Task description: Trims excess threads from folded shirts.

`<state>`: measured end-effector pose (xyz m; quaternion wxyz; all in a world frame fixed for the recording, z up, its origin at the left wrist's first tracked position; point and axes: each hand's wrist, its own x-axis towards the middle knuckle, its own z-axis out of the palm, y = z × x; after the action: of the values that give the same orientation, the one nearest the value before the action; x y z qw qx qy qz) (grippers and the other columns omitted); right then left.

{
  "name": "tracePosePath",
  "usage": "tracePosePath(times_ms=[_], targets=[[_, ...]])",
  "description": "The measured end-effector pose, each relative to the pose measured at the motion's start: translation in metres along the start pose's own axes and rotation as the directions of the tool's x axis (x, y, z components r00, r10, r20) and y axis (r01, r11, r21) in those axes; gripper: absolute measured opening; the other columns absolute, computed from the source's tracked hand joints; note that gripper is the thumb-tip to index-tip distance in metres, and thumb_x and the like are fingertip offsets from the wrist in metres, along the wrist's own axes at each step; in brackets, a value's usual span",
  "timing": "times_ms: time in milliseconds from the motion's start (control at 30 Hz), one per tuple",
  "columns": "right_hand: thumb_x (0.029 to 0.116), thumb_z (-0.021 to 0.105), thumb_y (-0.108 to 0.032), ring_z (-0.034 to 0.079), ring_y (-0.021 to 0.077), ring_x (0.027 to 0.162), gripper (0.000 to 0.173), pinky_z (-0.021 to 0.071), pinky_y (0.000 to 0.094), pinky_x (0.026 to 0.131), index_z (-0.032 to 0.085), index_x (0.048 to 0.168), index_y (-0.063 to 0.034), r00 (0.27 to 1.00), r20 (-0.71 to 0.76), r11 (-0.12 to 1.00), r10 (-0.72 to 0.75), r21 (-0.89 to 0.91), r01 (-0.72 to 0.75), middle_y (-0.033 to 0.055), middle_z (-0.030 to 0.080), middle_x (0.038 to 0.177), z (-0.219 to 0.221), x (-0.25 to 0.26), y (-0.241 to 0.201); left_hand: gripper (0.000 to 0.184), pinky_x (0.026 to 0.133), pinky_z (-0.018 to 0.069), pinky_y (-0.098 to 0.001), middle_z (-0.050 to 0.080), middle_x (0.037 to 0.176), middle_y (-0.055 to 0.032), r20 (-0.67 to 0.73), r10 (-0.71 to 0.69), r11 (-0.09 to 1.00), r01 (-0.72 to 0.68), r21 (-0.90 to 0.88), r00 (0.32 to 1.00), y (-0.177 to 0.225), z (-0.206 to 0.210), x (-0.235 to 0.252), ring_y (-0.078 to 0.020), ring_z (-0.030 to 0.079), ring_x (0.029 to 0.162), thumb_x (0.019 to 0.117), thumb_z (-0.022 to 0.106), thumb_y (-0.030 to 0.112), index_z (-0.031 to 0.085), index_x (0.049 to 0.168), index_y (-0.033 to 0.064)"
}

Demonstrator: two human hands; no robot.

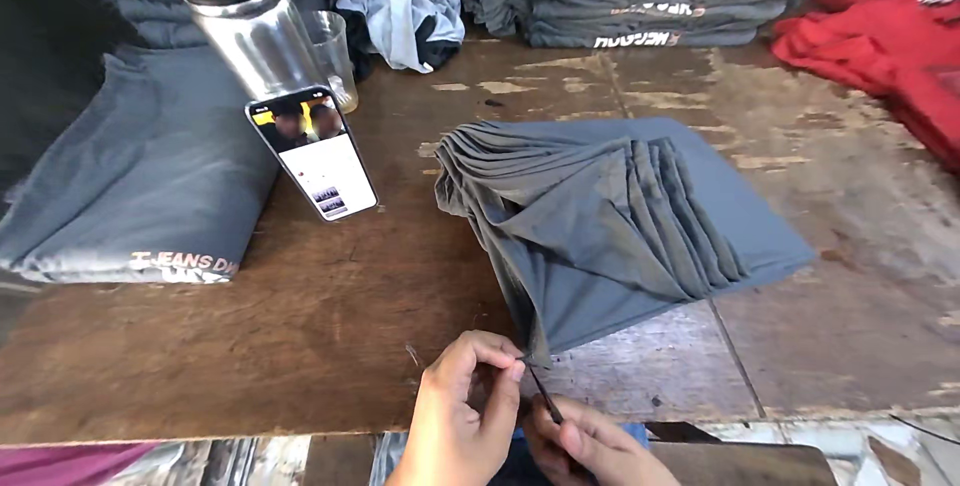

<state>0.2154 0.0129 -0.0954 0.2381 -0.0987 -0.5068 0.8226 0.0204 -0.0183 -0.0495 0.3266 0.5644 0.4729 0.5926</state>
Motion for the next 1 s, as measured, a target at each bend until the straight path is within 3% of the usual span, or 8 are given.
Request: tracePosePath(times_ms=[333, 467, 567, 633, 733, 867, 933, 1000], targets=[[0.1073, 0.044, -0.049, 0.042, -0.0072, 0.055, 0.036, 0.032, 0.0097, 0.047, 0.057, 0.093, -0.0188, 1.0, -0.006, 0.997, -0.024, 0.079, 0.024, -0.0113, 0.049, 0.069, 0.008, 0.023, -0.009, 0.005, 0.073, 0.0561, -0.0137, 0.068, 0.097, -0.0039, 0.014, 0.065, 0.991, -0.066, 0.113, 0.998, -0.001, -0.001, 0.0, -0.001, 0.065, 0.084, 0.093, 0.065, 0.003, 0.063, 0.097, 0.0019], [0.1081, 0.042, -0.049, 0.04, -0.0077, 0.053, 0.038, 0.031, 0.0102, 0.047, 0.057, 0.089, -0.0201, 0.994, -0.108, 0.999, 0.014, 0.037, -0.01, -0.0129, 0.047, 0.065, 0.014, 0.023, -0.009, 0.005, 0.069, 0.0563, -0.0131, 0.069, 0.092, -0.0039, -0.018, 0.104, 0.984, -0.1, 0.149, 0.994, -0.002, 0.001, 0.0, -0.0006, 0.065, 0.079, 0.0898, 0.068, 0.002, 0.064, 0.093, 0.0015], [0.108, 0.042, -0.048, 0.041, -0.0069, 0.056, 0.037, 0.0337, 0.0108, 0.05, 0.058, 0.093, -0.0183, 0.975, -0.184, 0.983, -0.123, -0.156, 0.094, -0.0113, 0.047, 0.068, 0.016, 0.02, -0.011, 0.005, 0.07, 0.0562, -0.0139, 0.069, 0.095, -0.0041, 0.063, 0.108, 0.992, -0.111, 0.052, 0.992, -0.001, -0.008, 0.002, -0.0015, 0.066, 0.082, 0.0913, 0.067, 0.002, 0.062, 0.095, 0.0023], [0.1071, 0.051, -0.042, 0.046, -0.0059, 0.062, 0.029, 0.0399, 0.0116, 0.056, 0.057, 0.095, -0.0167, 0.883, -0.288, 0.845, -0.37, -0.499, 0.191, -0.0087, 0.05, 0.073, 0.012, 0.02, -0.012, 0.005, 0.076, 0.0569, -0.0171, 0.069, 0.093, -0.0053, 0.282, 0.124, 0.992, -0.113, -0.056, 0.951, 0.005, -0.026, 0.006, -0.0046, 0.067, 0.087, 0.0952, 0.066, 0.006, 0.062, 0.094, 0.0026], [0.0956, 0.072, -0.038, 0.055, -0.0032, 0.076, 0.031, 0.0466, 0.0107, 0.066, 0.052, 0.094, -0.0144, 0.658, -0.281, 0.42, -0.698, -0.906, 0.059, -0.0033, 0.058, 0.087, 0.001, 0.032, -0.015, 0.025, 0.09, 0.0543, -0.026, 0.072, 0.096, -0.0097, 0.569, 0.185, 0.979, -0.1, -0.178, 0.801, 0.011, -0.045, 0.014, -0.0129, 0.068, 0.099, 0.1005, 0.066, 0.024, 0.069, 0.097, -0.0004], [0.0879, 0.075, -0.023, 0.063, 0.0032, 0.083, 0.021, 0.0515, 0.014, 0.076, 0.063, 0.094, -0.007, 0.607, -0.206, 0.19, -0.767, -0.978, -0.091, 0.0037, 0.069, 0.088, -0.003, 0.054, -0.016, 0.02, 0.092, 0.0555, -0.0226, 0.07, 0.102, -0.0079, 0.377, 0.223, 0.974, -0.188, -0.129, 0.899, 0.008, -0.035, 0.014, -0.0099, 0.067, 0.104, 0.0973, 0.071, 0.02, 0.066, 0.097, 0.001], [0.0887, 0.07, -0.018, 0.061, 0.0006, 0.079, 0.016, 0.0499, 0.0119, 0.071, 0.059, 0.092, -0.007, 0.629, -0.23, 0.265, -0.742, -0.964, -0.039, 0.002, 0.066, 0.084, -0.004, 0.056, -0.018, 0.013, 0.094, 0.0563, -0.0226, 0.069, 0.108, -0.0076, 0.254, 0.215, 0.977, -0.209, -0.052, 0.943, 0.004, -0.025, 0.013, -0.0089, 0.066, 0.108, 0.0988, 0.067, 0.014, 0.065, 0.103, 0.0012], [0.0914, 0.069, -0.015, 0.059, -0.0034, 0.079, 0.015, 0.0484, 0.0096, 0.069, 0.055, 0.096, -0.0103, 0.662, -0.29, 0.469, -0.691, -0.877, 0.106, -0.0027, 0.065, 0.088, -0.002, 0.053, -0.023, 0.018, 0.099, 0.0561, -0.0258, 0.068, 0.12, -0.0118, 0.176, 0.183, 0.982, -0.188, 0.014, 0.967, -0.001, -0.016, 0.012, -0.0118, 0.065, 0.116, 0.1003, 0.063, 0.009, 0.064, 0.114, -0.0024]])
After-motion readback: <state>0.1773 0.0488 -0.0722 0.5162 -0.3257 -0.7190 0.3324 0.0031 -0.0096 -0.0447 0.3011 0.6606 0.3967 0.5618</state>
